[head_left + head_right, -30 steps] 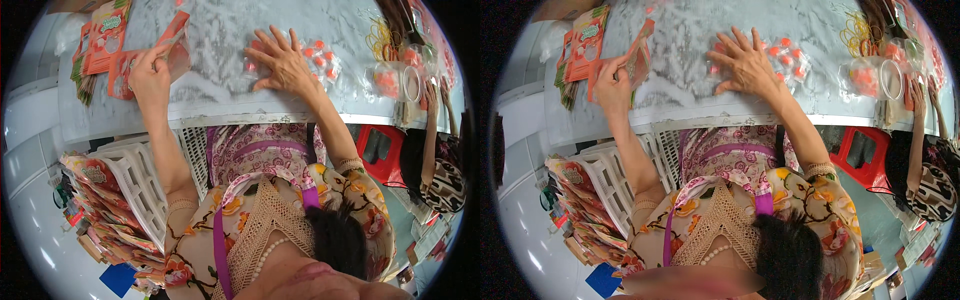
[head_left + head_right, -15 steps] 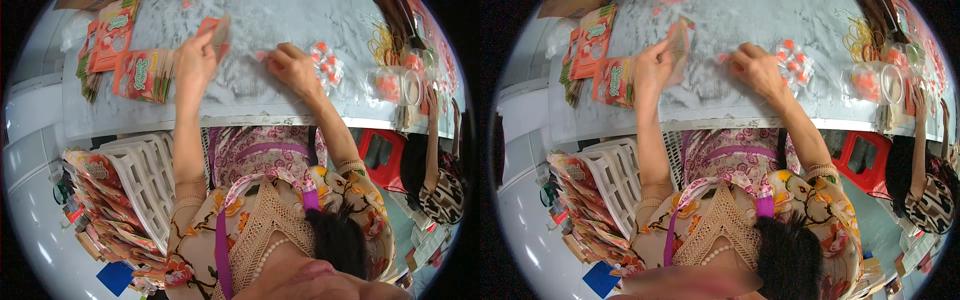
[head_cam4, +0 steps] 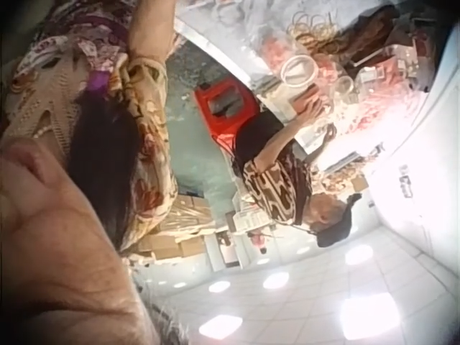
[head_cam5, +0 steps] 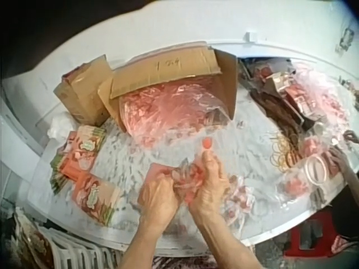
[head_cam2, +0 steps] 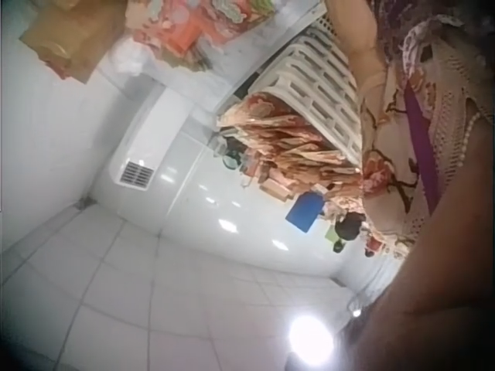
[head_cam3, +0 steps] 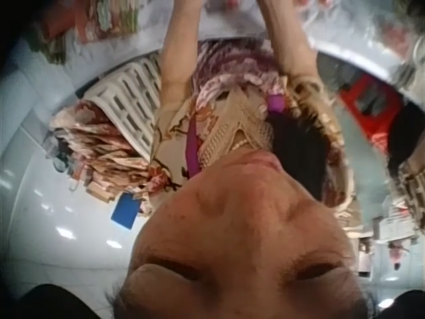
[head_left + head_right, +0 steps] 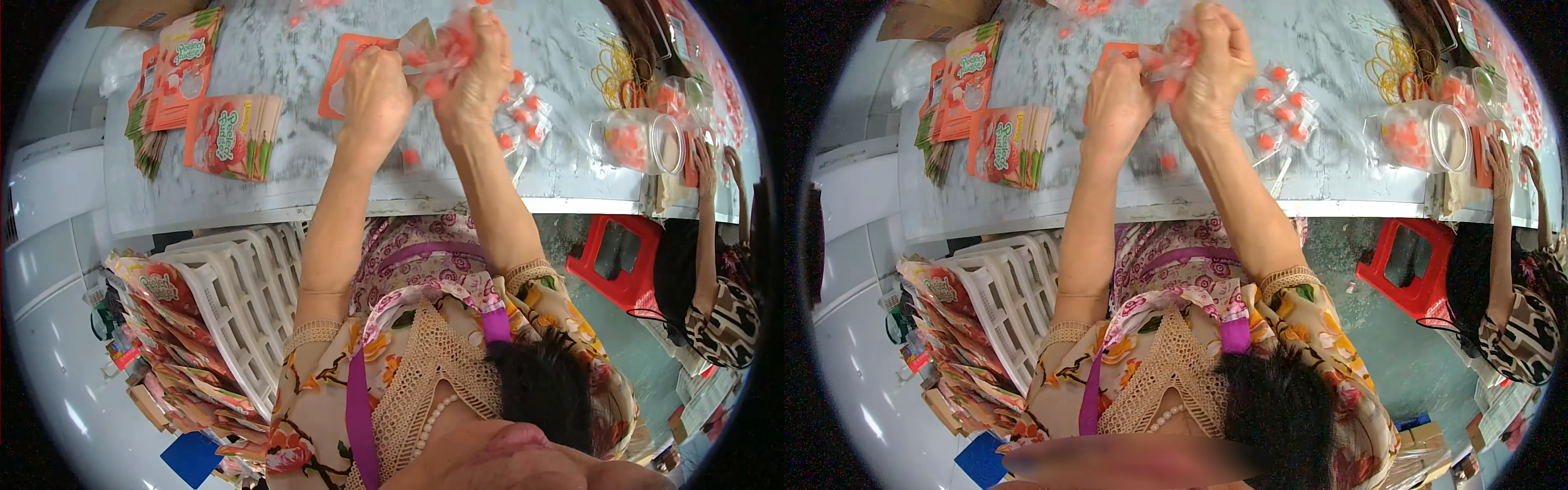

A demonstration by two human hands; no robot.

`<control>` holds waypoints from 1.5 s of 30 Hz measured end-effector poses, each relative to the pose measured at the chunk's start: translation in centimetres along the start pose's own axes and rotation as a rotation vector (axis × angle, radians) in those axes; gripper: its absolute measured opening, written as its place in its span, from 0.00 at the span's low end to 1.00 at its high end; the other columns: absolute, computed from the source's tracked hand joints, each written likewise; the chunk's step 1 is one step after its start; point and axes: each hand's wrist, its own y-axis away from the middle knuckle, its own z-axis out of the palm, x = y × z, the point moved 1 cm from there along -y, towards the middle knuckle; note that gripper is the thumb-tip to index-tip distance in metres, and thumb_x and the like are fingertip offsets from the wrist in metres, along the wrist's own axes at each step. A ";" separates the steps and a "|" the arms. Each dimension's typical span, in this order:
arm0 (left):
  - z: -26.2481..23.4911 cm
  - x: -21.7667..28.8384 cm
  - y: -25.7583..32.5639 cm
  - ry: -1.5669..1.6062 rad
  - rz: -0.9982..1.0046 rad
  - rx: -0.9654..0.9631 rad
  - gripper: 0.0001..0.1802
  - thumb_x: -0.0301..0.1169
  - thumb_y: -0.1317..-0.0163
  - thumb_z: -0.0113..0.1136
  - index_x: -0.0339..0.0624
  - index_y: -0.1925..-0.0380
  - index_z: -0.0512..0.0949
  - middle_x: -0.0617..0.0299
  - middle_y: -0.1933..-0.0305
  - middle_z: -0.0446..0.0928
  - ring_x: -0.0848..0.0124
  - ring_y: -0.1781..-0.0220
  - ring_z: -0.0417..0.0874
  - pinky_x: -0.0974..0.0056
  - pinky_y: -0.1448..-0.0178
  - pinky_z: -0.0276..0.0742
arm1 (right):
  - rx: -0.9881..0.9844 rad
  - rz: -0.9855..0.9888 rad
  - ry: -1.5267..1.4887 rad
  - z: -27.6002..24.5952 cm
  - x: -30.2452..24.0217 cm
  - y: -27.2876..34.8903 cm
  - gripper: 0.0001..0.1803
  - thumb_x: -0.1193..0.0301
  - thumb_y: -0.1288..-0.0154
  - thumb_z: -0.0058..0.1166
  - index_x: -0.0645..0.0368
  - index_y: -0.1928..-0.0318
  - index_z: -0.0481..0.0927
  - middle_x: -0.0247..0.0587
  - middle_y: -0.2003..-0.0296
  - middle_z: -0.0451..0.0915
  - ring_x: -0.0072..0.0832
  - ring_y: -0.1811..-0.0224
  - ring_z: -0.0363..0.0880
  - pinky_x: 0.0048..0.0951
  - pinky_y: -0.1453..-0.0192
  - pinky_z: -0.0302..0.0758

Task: Packing individual small candies into branded plastic pouches at a factory workstation.

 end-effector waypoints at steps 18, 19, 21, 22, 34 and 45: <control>-0.7 0.6 -0.9 0.168 -0.284 -0.073 0.21 0.21 0.47 0.47 0.37 0.53 0.82 0.45 0.82 0.76 0.60 0.79 0.79 0.55 0.67 0.76 | -0.324 -0.414 0.087 -4.3 4.7 -2.1 0.23 0.74 0.42 0.64 0.63 0.46 0.76 0.38 0.58 0.81 0.18 0.60 0.76 0.20 0.57 0.75; -0.7 0.7 -0.7 0.169 -0.282 -0.074 0.21 0.21 0.47 0.47 0.37 0.53 0.82 0.45 0.82 0.76 0.60 0.79 0.79 0.55 0.67 0.76 | -0.323 -0.416 0.088 -4.4 4.5 -2.1 0.23 0.74 0.42 0.64 0.63 0.46 0.76 0.38 0.58 0.81 0.18 0.60 0.76 0.20 0.57 0.75; -1.5 1.9 -0.5 0.255 -0.321 -0.109 0.20 0.21 0.46 0.48 0.36 0.54 0.82 0.44 0.80 0.77 0.59 0.78 0.80 0.55 0.66 0.76 | -0.376 -0.440 0.201 -4.5 4.3 -2.2 0.23 0.73 0.40 0.63 0.64 0.44 0.76 0.39 0.57 0.82 0.19 0.59 0.76 0.23 0.56 0.75; -1.0 1.6 -0.5 0.255 -0.321 -0.109 0.20 0.21 0.46 0.48 0.36 0.54 0.82 0.44 0.80 0.77 0.59 0.78 0.80 0.55 0.66 0.76 | -0.376 -0.440 0.201 -4.6 4.4 -2.2 0.23 0.73 0.40 0.63 0.64 0.44 0.76 0.39 0.57 0.82 0.19 0.59 0.76 0.23 0.56 0.75; -0.1 2.0 0.2 0.431 -0.271 -0.116 0.18 0.20 0.47 0.47 0.29 0.58 0.81 0.45 0.81 0.78 0.59 0.80 0.81 0.55 0.67 0.77 | -0.234 -0.716 0.652 -5.3 4.8 -2.5 0.10 0.68 0.37 0.62 0.60 0.58 0.85 0.35 0.63 0.82 0.19 0.66 0.77 0.20 0.63 0.74; -1.4 3.0 -0.4 0.395 -0.293 -0.055 0.16 0.23 0.43 0.48 0.29 0.58 0.80 0.42 0.76 0.79 0.54 0.74 0.83 0.54 0.64 0.78 | -0.336 -0.884 0.703 -3.9 3.5 -0.4 0.16 0.71 0.32 0.51 0.64 0.47 0.77 0.48 0.51 0.79 0.34 0.55 0.78 0.31 0.48 0.74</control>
